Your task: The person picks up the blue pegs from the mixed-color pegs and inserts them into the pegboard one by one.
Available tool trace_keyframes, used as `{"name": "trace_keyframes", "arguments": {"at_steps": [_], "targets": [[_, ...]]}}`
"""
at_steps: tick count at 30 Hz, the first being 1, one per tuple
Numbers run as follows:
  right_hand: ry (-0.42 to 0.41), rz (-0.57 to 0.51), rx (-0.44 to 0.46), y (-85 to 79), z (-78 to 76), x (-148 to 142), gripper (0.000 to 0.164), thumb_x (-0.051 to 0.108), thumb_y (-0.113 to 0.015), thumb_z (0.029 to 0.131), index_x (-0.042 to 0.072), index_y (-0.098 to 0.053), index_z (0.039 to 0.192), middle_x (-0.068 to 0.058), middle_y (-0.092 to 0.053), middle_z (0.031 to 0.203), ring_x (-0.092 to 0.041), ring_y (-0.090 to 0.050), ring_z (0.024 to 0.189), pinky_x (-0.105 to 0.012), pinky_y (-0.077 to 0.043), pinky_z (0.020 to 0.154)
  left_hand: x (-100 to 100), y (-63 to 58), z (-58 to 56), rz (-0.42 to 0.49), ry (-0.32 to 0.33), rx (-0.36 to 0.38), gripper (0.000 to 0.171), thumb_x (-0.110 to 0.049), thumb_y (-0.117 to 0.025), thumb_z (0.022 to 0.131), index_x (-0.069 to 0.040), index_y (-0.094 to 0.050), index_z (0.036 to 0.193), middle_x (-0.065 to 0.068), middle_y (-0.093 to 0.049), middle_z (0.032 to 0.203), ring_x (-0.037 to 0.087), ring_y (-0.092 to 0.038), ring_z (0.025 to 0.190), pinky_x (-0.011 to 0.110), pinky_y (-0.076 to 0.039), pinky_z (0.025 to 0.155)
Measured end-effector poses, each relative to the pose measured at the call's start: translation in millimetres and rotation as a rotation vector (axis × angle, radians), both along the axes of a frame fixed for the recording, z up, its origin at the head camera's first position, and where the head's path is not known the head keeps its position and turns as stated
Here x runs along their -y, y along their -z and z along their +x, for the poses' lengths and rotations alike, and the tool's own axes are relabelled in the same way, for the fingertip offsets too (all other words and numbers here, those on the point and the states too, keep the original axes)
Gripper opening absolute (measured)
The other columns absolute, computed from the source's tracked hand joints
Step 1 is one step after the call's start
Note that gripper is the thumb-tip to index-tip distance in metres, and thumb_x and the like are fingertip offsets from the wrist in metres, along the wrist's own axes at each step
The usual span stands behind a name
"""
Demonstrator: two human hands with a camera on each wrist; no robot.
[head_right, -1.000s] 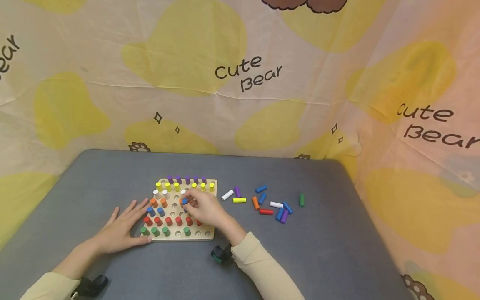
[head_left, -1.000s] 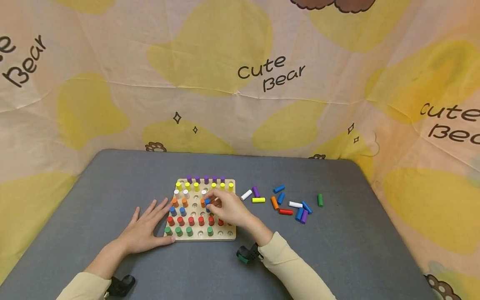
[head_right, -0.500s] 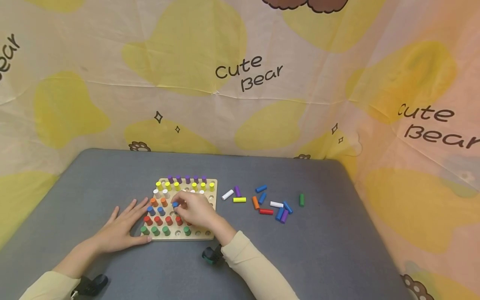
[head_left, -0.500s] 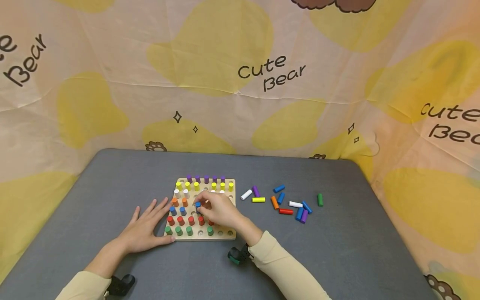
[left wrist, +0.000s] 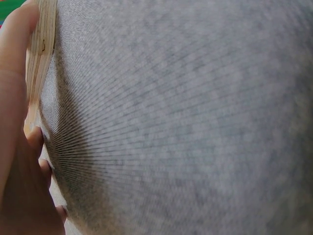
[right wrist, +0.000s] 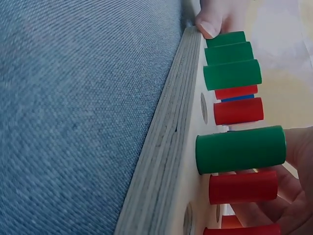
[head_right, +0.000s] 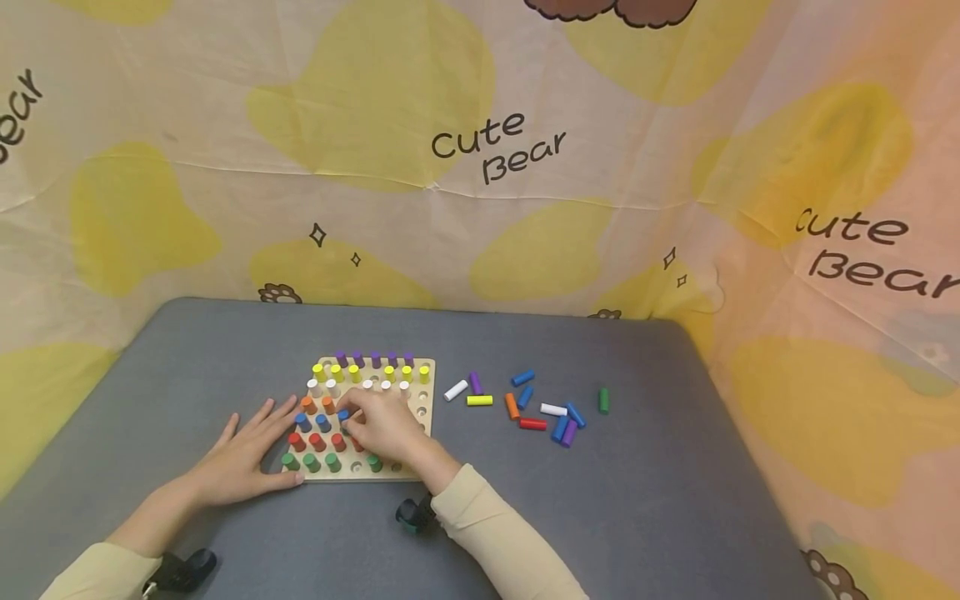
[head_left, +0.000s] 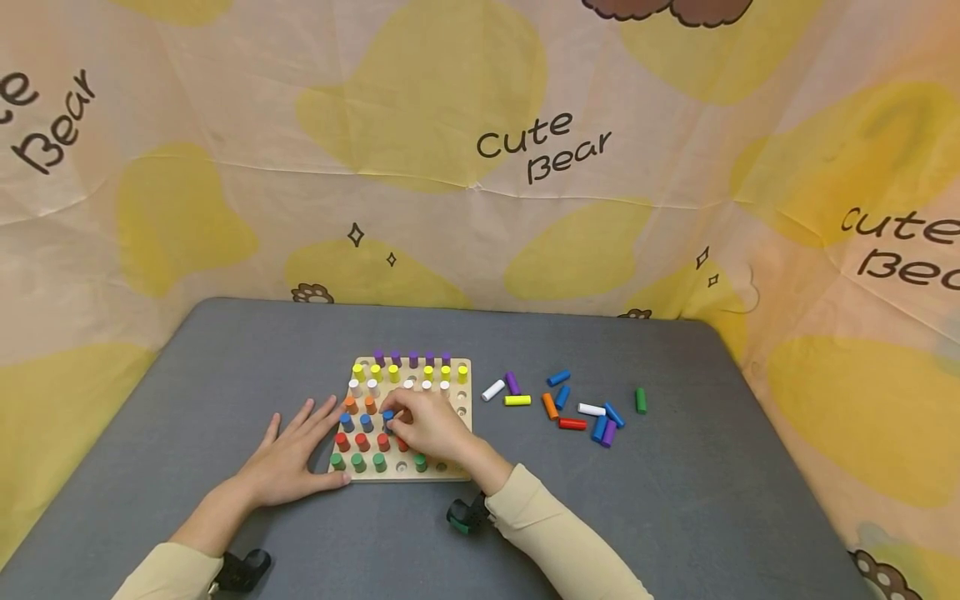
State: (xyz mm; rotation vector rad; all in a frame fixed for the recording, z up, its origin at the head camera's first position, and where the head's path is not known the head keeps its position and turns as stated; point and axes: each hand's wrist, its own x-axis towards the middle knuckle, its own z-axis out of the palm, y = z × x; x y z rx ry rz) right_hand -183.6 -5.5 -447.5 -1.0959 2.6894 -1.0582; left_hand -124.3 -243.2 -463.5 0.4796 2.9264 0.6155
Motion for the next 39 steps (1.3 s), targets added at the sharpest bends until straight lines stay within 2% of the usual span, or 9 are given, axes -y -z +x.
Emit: {"name": "trace_keyframes", "arguments": {"at_steps": [20, 39], "targets": [[0.057, 0.030, 0.003, 1.7, 0.3, 7.1, 0.014, 0.013, -0.063, 0.087, 0.015, -0.065, 0.101, 0.004, -0.069, 0.096, 0.003, -0.062, 0.080, -0.009, -0.045, 0.067, 1.6, 1.8, -1.0, 0.002, 0.003, 0.000, 0.099, -0.070, -0.061, 0.069, -0.019, -0.027, 0.147, 0.009, -0.022, 0.152, 0.040, -0.015, 0.138, 0.069, -0.003, 0.101], [0.054, 0.087, -0.060, -2.6, 3.7, 6.9, 0.016, 0.015, -0.062, 0.088, 0.016, -0.069, 0.102, 0.004, -0.069, 0.098, 0.004, -0.061, 0.077, -0.008, -0.044, 0.063, 1.9, 2.7, -1.8, 0.000, 0.003, 0.000, 0.099, -0.069, -0.062, 0.069, -0.020, -0.027, 0.147, 0.009, -0.022, 0.152, 0.040, -0.014, 0.138, 0.069, -0.003, 0.102]]}}
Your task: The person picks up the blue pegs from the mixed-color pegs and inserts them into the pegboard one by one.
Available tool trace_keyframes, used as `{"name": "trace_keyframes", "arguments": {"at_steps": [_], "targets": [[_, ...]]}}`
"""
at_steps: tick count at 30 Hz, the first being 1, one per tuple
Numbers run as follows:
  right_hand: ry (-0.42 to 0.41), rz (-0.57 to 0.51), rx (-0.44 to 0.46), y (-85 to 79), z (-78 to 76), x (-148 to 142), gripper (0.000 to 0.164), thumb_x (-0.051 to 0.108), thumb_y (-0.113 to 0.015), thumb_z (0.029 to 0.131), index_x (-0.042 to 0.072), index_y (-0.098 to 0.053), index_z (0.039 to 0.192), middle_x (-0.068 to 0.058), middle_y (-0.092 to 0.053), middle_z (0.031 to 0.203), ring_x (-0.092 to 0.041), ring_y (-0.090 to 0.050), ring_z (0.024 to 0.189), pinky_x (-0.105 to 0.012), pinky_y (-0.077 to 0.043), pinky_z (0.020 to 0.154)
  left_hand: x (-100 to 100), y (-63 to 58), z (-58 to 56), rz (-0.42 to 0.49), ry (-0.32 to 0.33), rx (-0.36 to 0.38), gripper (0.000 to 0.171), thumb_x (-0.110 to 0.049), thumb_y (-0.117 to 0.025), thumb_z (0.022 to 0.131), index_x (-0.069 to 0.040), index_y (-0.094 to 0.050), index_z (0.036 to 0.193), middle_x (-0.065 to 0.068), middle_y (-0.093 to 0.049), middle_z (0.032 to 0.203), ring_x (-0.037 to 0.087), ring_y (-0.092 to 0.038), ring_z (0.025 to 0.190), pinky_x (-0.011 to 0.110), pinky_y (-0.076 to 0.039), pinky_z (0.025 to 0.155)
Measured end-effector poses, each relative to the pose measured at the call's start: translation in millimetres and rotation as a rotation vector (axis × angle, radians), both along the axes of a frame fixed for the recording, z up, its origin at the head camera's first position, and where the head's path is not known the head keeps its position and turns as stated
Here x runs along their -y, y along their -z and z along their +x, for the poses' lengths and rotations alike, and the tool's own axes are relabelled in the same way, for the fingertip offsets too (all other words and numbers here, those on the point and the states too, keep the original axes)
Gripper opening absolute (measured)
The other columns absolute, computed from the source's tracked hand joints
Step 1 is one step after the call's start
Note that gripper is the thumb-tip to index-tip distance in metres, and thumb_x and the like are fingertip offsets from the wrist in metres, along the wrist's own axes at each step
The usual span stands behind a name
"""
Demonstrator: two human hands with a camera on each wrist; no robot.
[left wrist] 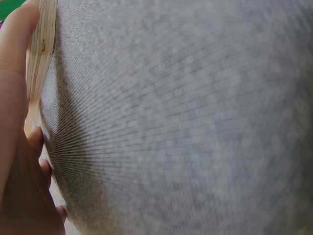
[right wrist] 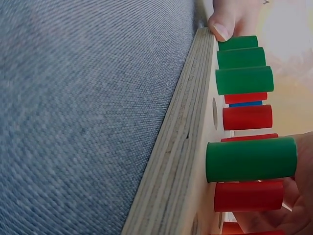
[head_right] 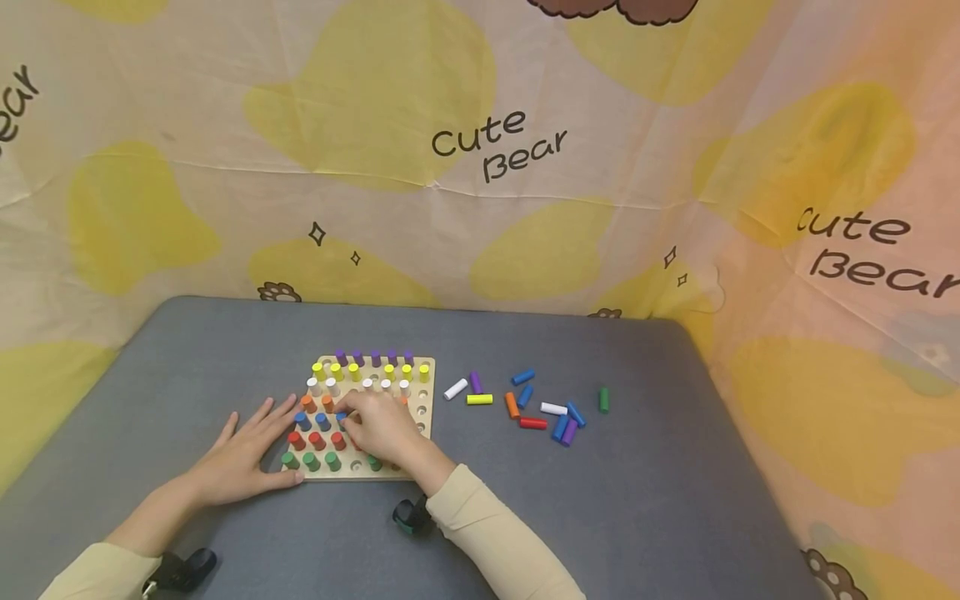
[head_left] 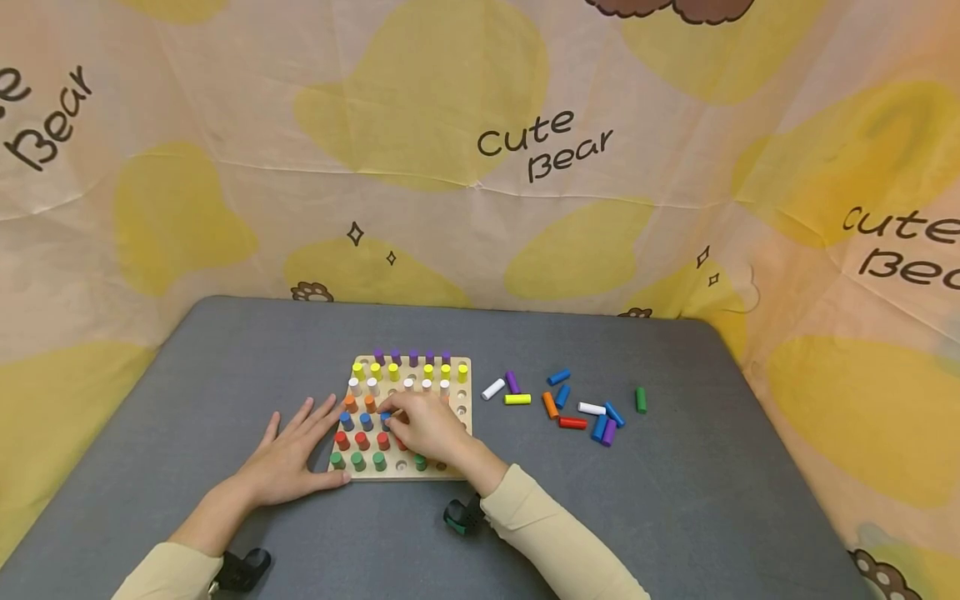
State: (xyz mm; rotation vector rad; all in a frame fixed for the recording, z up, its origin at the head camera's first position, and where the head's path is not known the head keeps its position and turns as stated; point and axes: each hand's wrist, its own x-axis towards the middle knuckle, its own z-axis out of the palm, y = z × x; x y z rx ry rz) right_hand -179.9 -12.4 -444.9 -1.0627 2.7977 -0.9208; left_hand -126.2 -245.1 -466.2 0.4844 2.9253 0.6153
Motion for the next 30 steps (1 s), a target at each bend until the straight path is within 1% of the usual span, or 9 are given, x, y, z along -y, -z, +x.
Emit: {"name": "trace_keyframes", "arguments": {"at_steps": [7, 11, 14, 17, 22, 25, 27, 30], "targets": [[-0.018, 0.009, -0.045, -0.3, -0.5, -1.4, 0.018, 0.013, -0.060, 0.088, 0.015, -0.069, 0.104, 0.005, -0.069, 0.099, 0.003, -0.060, 0.079, -0.010, -0.045, 0.068, 0.3, 0.5, -0.6, 0.005, 0.003, 0.004, 0.099, -0.069, -0.062, 0.069, -0.020, -0.026, 0.147, 0.009, -0.022, 0.152, 0.040, -0.014, 0.138, 0.069, -0.002, 0.101], [-0.022, 0.003, -0.048, -2.2, -0.5, -2.5, 0.019, 0.012, -0.060, 0.088, 0.015, -0.069, 0.104, 0.006, -0.069, 0.099, 0.003, -0.061, 0.080, -0.010, -0.045, 0.068, 0.7, 1.2, -0.7, 0.002, 0.003, 0.002, 0.099, -0.069, -0.062, 0.069, -0.021, -0.025, 0.147, 0.009, -0.022, 0.152, 0.040, -0.014, 0.138, 0.069, -0.002, 0.101], [-0.022, -0.009, -0.043, -5.6, 0.0, -4.0, 0.018, 0.012, -0.060, 0.088, 0.015, -0.069, 0.103, 0.005, -0.069, 0.098, 0.003, -0.062, 0.079, -0.009, -0.045, 0.066, 0.7, 1.5, -0.7, 0.001, 0.002, 0.000, 0.099, -0.070, -0.062, 0.069, -0.021, -0.026, 0.147, 0.008, -0.022, 0.152, 0.040, -0.014, 0.138, 0.069, -0.002, 0.102], [-0.014, -0.010, -0.040, -10.0, 0.3, -6.9, 0.017, 0.013, -0.059, 0.089, 0.016, -0.069, 0.102, 0.006, -0.069, 0.096, 0.003, -0.059, 0.076, -0.008, -0.044, 0.064, 0.4, 1.2, -0.8, -0.001, 0.002, 0.002, 0.099, -0.070, -0.062, 0.068, -0.021, -0.026, 0.147, 0.009, -0.022, 0.152, 0.040, -0.014, 0.139, 0.069, -0.002, 0.102], [0.005, -0.015, -0.042, -17.0, -0.8, -15.2, 0.017, 0.015, -0.058, 0.090, 0.017, -0.068, 0.103, 0.008, -0.068, 0.096, 0.001, -0.057, 0.077, -0.010, -0.045, 0.068, 0.6, 2.1, -1.4, -0.004, 0.001, 0.004, 0.100, -0.070, -0.062, 0.068, -0.020, -0.025, 0.147, 0.009, -0.022, 0.152, 0.040, -0.014, 0.139, 0.069, -0.002, 0.102], [-0.018, -0.055, -0.054, -20.1, -3.3, -22.1, 0.017, 0.014, -0.058, 0.090, 0.015, -0.068, 0.104, 0.006, -0.068, 0.099, -0.002, -0.059, 0.082, -0.013, -0.047, 0.072, 0.7, 2.8, -1.4, -0.006, 0.001, 0.003, 0.101, -0.071, -0.061, 0.068, -0.020, -0.025, 0.147, 0.009, -0.021, 0.153, 0.040, -0.014, 0.139, 0.069, -0.001, 0.102], [-0.049, -0.084, -0.058, -20.6, -6.0, -27.1, 0.017, 0.013, -0.059, 0.090, 0.013, -0.068, 0.104, 0.003, -0.068, 0.100, -0.002, -0.060, 0.082, -0.016, -0.048, 0.071, 0.6, 2.7, -1.1, -0.005, 0.003, -0.002, 0.101, -0.071, -0.061, 0.068, -0.020, -0.025, 0.147, 0.010, -0.022, 0.153, 0.040, -0.014, 0.138, 0.069, -0.001, 0.102], [-0.087, -0.106, -0.036, -22.5, -9.3, -35.1, 0.017, 0.013, -0.060, 0.089, 0.010, -0.067, 0.104, 0.000, -0.068, 0.100, -0.004, -0.060, 0.083, -0.020, -0.051, 0.072, 0.7, 2.6, -0.7, -0.005, 0.004, -0.003, 0.101, -0.071, -0.061, 0.069, -0.020, -0.024, 0.147, 0.010, -0.021, 0.153, 0.040, -0.014, 0.138, 0.069, -0.001, 0.102]]}}
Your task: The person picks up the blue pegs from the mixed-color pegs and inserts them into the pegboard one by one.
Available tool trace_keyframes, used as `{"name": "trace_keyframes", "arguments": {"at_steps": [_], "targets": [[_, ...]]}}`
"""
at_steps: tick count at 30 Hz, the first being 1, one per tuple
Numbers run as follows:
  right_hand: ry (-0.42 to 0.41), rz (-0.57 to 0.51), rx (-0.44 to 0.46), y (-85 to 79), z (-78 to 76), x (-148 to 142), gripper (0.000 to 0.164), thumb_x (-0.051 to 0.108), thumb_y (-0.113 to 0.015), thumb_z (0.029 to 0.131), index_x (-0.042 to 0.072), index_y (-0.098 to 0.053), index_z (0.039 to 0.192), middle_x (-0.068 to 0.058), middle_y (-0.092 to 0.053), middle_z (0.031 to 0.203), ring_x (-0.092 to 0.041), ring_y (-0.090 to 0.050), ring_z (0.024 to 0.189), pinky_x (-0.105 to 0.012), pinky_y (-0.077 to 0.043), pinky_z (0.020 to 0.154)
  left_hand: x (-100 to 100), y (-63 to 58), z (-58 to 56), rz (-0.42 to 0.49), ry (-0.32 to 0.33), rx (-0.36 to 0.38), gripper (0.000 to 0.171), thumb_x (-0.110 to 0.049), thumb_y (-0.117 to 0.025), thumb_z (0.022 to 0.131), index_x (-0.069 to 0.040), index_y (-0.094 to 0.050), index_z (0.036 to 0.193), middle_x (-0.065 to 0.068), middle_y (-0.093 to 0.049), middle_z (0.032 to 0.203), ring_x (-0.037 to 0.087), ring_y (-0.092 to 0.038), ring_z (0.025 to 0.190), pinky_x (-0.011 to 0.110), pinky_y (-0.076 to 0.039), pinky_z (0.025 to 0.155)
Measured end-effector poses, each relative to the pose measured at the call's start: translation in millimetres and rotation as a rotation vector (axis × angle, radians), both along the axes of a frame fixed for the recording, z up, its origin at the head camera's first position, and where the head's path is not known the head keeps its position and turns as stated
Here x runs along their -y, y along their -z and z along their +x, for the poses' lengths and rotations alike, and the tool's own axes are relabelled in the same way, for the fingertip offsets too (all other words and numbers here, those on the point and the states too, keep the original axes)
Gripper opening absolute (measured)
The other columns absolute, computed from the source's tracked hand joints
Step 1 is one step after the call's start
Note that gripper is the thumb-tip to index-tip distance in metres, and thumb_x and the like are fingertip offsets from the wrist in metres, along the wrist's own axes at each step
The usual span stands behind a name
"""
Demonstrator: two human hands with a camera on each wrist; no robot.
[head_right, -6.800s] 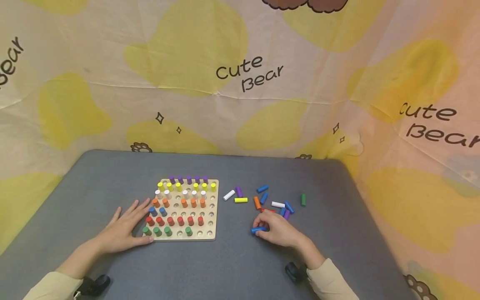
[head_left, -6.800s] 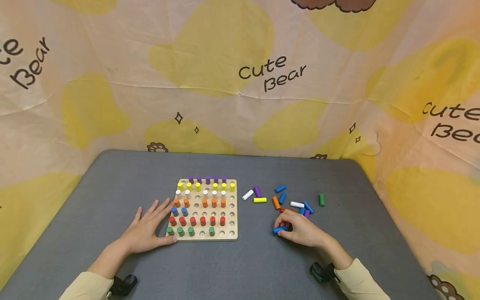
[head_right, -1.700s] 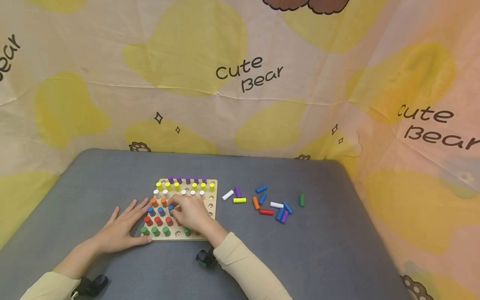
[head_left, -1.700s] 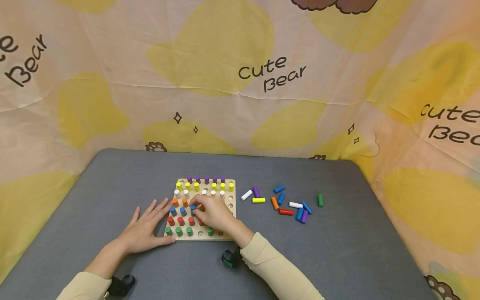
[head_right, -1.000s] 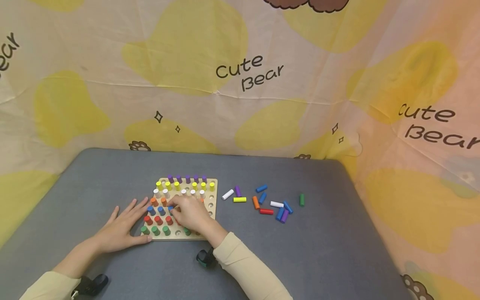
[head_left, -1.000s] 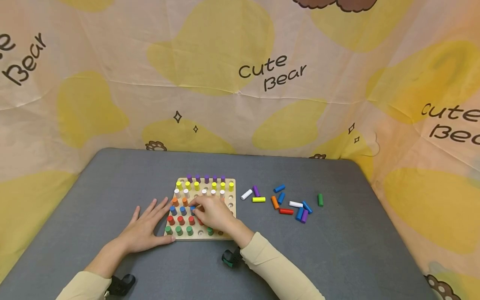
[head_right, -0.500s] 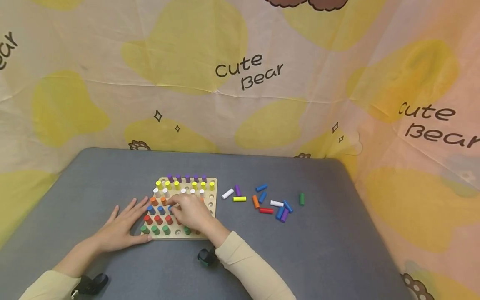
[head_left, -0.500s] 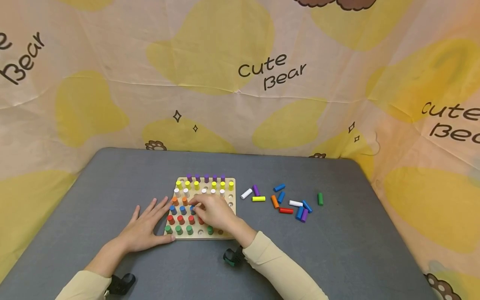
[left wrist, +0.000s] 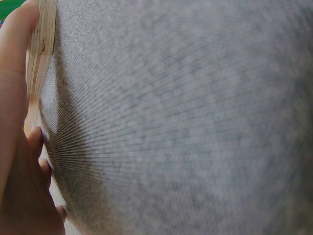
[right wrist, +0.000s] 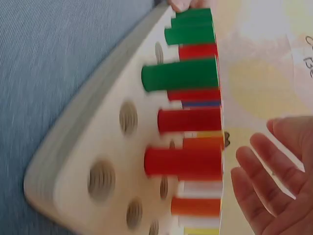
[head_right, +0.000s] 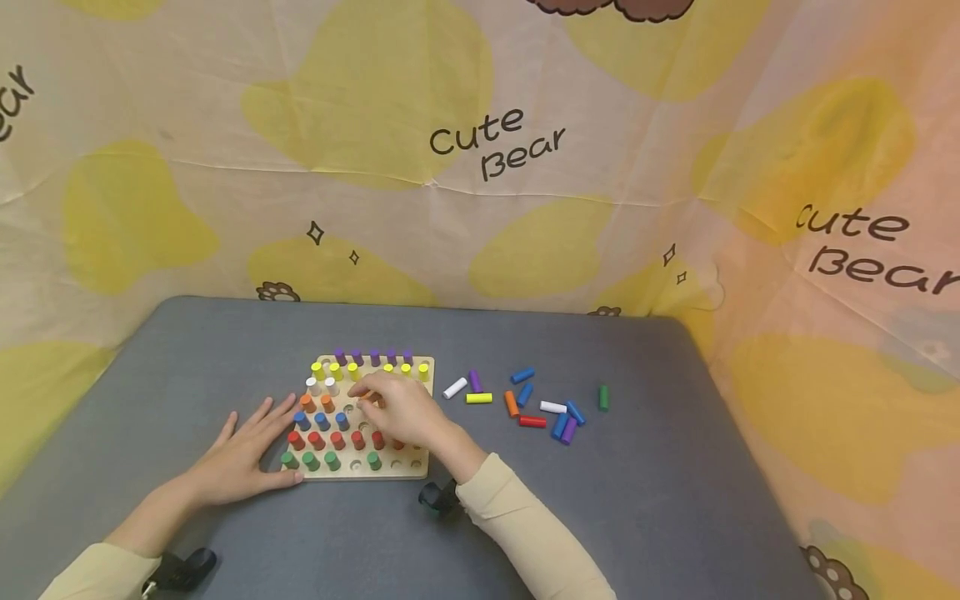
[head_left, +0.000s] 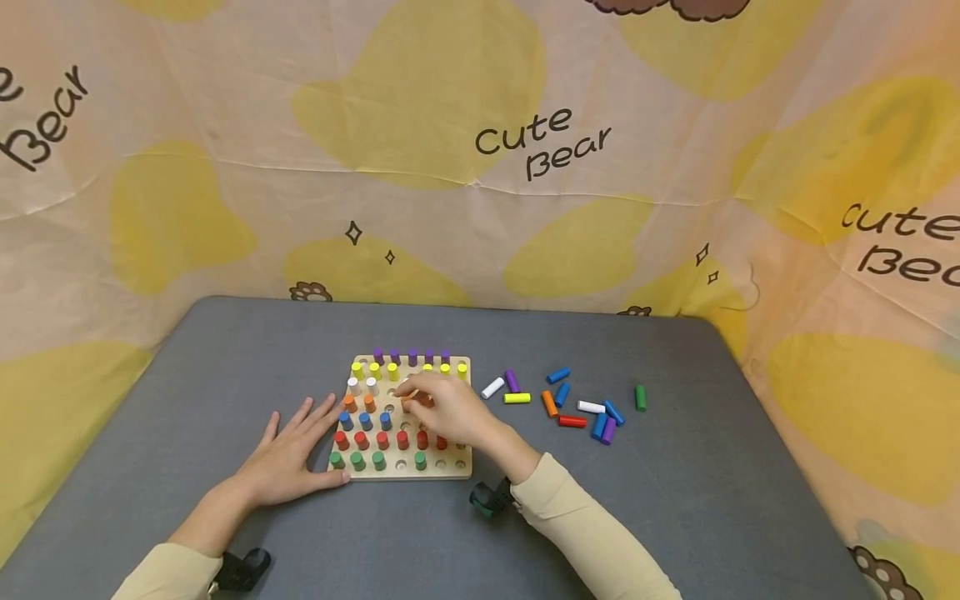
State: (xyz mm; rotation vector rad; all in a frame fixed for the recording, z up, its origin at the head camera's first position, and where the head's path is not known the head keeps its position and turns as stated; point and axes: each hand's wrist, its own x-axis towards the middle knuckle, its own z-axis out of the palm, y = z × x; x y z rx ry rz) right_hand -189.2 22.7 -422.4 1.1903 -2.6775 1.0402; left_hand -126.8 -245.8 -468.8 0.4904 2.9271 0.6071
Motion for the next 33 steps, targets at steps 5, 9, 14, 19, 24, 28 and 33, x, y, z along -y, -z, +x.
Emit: {"name": "trace_keyframes", "arguments": {"at_steps": [5, 9, 14, 19, 24, 28, 33], "targets": [[-0.012, -0.007, 0.058, -0.5, -6.3, -14.0, 0.019, 0.012, -0.058, 0.090, 0.010, -0.066, 0.107, 0.001, -0.066, 0.100, -0.006, -0.060, 0.086, -0.024, -0.052, 0.073, 0.0, 1.1, 0.1, 0.006, 0.000, -0.004, 0.101, -0.070, -0.061, 0.068, -0.020, -0.024, 0.148, 0.010, -0.021, 0.153, 0.040, -0.014, 0.139, 0.068, -0.001, 0.102], [-0.013, -0.037, 0.068, 1.4, -13.6, -24.9, 0.019, 0.010, -0.058, 0.090, 0.009, -0.065, 0.107, -0.001, -0.065, 0.101, -0.010, -0.061, 0.089, -0.029, -0.053, 0.074, 0.5, 3.1, -0.8, 0.006, -0.001, 0.006, 0.102, -0.071, -0.061, 0.068, -0.021, -0.023, 0.148, 0.009, -0.020, 0.153, 0.040, -0.012, 0.139, 0.068, 0.001, 0.102], [0.016, -0.060, 0.061, 2.6, -22.3, -41.8, 0.019, 0.011, -0.059, 0.089, 0.008, -0.065, 0.107, -0.001, -0.065, 0.103, -0.014, -0.061, 0.092, -0.032, -0.053, 0.074, 0.0, 3.2, -0.6, 0.009, -0.002, 0.012, 0.102, -0.071, -0.061, 0.068, -0.021, -0.023, 0.148, 0.009, -0.020, 0.153, 0.039, -0.012, 0.139, 0.068, 0.002, 0.103], [0.054, -0.079, 0.051, 2.7, -32.4, -63.0, 0.022, 0.009, -0.061, 0.087, 0.008, -0.064, 0.109, -0.003, -0.064, 0.105, -0.017, -0.061, 0.095, -0.036, -0.053, 0.076, -0.4, 2.0, 0.5, 0.015, -0.004, -0.001, 0.101, -0.071, -0.061, 0.068, -0.020, -0.024, 0.147, 0.010, -0.021, 0.153, 0.040, -0.013, 0.139, 0.068, 0.001, 0.102], [0.100, -0.087, 0.080, -0.5, -41.0, -87.2, 0.025, 0.012, -0.060, 0.089, 0.008, -0.062, 0.114, -0.004, -0.063, 0.110, -0.018, -0.059, 0.101, -0.035, -0.052, 0.079, -1.3, 0.7, 1.3, 0.020, -0.003, -0.003, 0.101, -0.070, -0.062, 0.068, -0.019, -0.025, 0.147, 0.010, -0.021, 0.153, 0.041, -0.014, 0.138, 0.068, 0.001, 0.102], [0.158, -0.086, 0.107, -1.7, -47.8, -107.0, 0.028, 0.014, -0.061, 0.089, 0.007, -0.062, 0.115, -0.005, -0.062, 0.111, -0.018, -0.057, 0.103, -0.038, -0.051, 0.082, -1.5, -0.8, 1.8, 0.020, -0.001, -0.002, 0.100, -0.069, -0.063, 0.068, -0.019, -0.025, 0.147, 0.010, -0.022, 0.152, 0.041, -0.014, 0.138, 0.069, 0.000, 0.102], [0.223, -0.066, 0.124, -0.7, -56.6, -128.1, 0.029, 0.015, -0.062, 0.089, 0.006, -0.061, 0.116, -0.002, -0.062, 0.113, -0.018, -0.058, 0.103, -0.040, -0.050, 0.083, -1.6, -1.7, 1.8, 0.016, -0.001, -0.002, 0.100, -0.069, -0.062, 0.069, -0.020, -0.025, 0.147, 0.010, -0.022, 0.152, 0.041, -0.014, 0.138, 0.069, -0.001, 0.102]]}}
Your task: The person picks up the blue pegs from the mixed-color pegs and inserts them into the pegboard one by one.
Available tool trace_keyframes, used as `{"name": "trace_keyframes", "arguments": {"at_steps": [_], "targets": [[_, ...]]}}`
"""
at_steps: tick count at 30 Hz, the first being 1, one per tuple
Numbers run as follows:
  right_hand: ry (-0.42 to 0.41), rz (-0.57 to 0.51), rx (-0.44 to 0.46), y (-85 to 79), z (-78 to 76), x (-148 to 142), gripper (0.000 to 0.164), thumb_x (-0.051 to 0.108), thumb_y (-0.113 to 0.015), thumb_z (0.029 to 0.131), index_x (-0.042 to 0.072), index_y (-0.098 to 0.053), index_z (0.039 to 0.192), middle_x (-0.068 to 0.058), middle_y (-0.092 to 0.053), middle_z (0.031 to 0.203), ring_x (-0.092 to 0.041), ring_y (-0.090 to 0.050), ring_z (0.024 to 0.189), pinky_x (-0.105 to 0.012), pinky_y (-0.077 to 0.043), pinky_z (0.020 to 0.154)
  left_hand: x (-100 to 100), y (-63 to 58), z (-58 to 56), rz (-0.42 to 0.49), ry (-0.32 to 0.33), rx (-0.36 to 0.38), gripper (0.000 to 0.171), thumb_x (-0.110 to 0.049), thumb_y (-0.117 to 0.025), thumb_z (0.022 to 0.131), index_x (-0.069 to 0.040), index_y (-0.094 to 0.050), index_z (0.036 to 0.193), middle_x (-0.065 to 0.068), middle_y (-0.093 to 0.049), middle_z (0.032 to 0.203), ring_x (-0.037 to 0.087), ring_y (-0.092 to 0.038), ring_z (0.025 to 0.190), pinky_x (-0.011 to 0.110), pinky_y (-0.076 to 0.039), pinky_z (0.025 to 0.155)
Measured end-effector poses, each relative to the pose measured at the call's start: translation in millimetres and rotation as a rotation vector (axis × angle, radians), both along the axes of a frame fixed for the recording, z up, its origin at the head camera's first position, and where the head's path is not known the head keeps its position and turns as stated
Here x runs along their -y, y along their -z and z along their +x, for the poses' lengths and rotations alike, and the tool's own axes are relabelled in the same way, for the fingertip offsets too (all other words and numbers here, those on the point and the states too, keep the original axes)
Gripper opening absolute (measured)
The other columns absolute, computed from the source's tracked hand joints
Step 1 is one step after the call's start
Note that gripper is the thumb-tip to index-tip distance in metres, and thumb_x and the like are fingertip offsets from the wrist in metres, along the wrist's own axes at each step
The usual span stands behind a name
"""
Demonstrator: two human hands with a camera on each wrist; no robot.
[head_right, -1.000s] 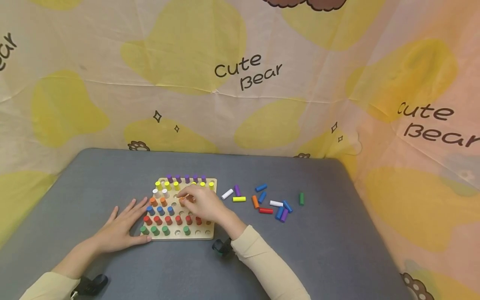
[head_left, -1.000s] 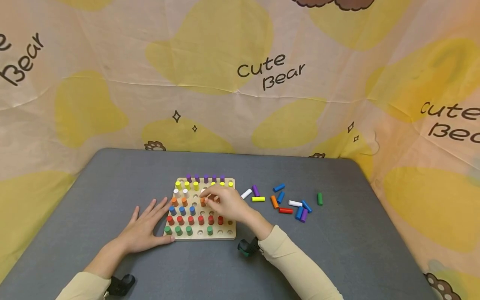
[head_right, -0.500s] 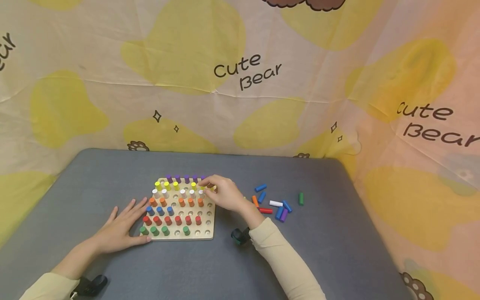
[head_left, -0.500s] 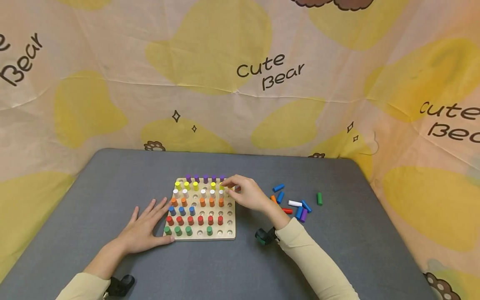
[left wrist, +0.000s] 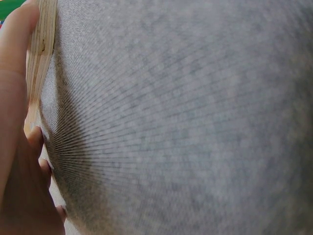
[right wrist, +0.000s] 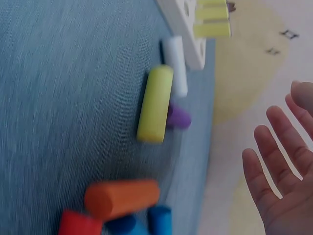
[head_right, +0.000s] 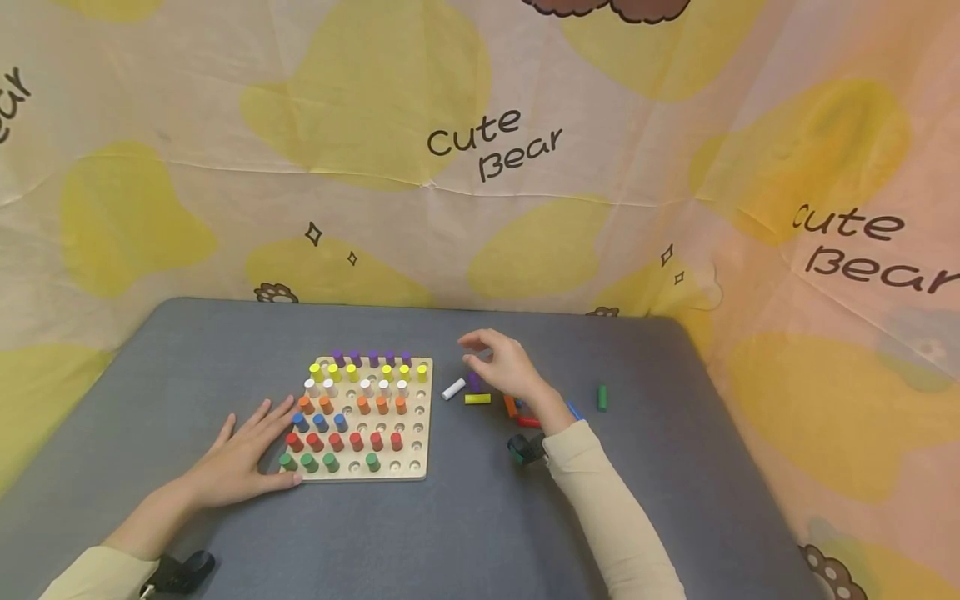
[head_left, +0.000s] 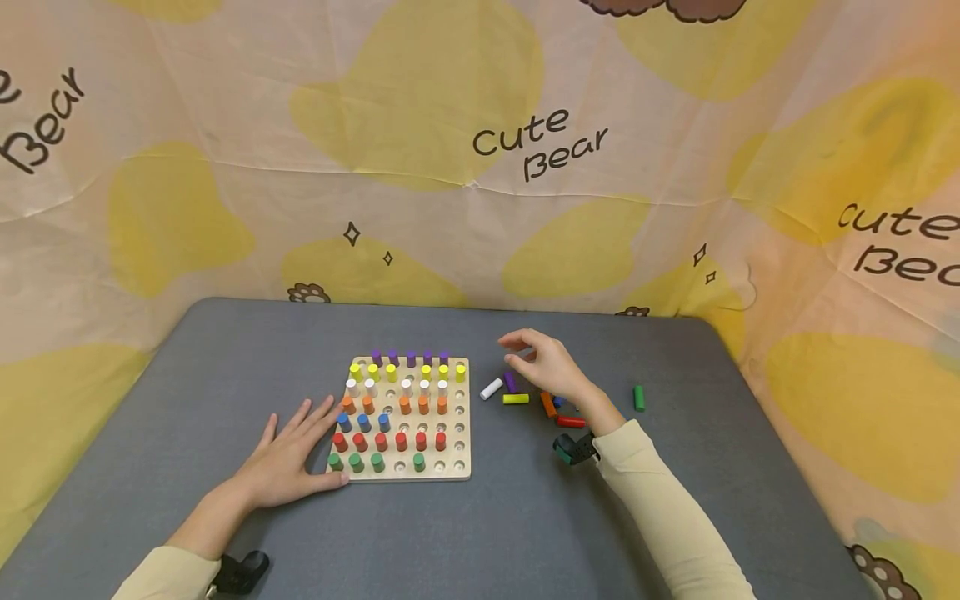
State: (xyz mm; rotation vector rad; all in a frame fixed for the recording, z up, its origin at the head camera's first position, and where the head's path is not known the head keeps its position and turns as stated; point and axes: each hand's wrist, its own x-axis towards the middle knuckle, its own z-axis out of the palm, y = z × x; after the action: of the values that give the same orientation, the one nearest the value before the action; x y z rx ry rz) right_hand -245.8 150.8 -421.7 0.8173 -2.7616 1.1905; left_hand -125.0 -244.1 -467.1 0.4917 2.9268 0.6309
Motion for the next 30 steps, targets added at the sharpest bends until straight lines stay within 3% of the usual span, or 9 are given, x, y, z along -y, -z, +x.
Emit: {"name": "trace_keyframes", "arguments": {"at_steps": [21, 30], "targets": [[0.078, 0.122, 0.176, 12.6, -16.5, -55.7, 0.034, 0.016, -0.060, 0.090, 0.004, -0.056, 0.121, -0.013, -0.059, 0.120, -0.028, -0.054, 0.112, -0.045, -0.045, 0.093, 0.9, 0.6, 0.6, -0.003, -0.001, 0.000, 0.100, -0.069, -0.062, 0.069, -0.020, -0.025, 0.147, 0.010, -0.022, 0.152, 0.040, -0.014, 0.138, 0.069, -0.001, 0.102], [0.081, 0.246, 0.178, 23.0, -18.6, -68.7, 0.033, 0.018, -0.062, 0.088, 0.007, -0.058, 0.118, -0.011, -0.060, 0.115, -0.028, -0.056, 0.106, -0.045, -0.045, 0.091, 0.5, -0.7, 0.7, -0.008, -0.002, -0.001, 0.100, -0.069, -0.062, 0.069, -0.019, -0.025, 0.147, 0.010, -0.022, 0.152, 0.041, -0.014, 0.138, 0.069, -0.001, 0.102]]}}
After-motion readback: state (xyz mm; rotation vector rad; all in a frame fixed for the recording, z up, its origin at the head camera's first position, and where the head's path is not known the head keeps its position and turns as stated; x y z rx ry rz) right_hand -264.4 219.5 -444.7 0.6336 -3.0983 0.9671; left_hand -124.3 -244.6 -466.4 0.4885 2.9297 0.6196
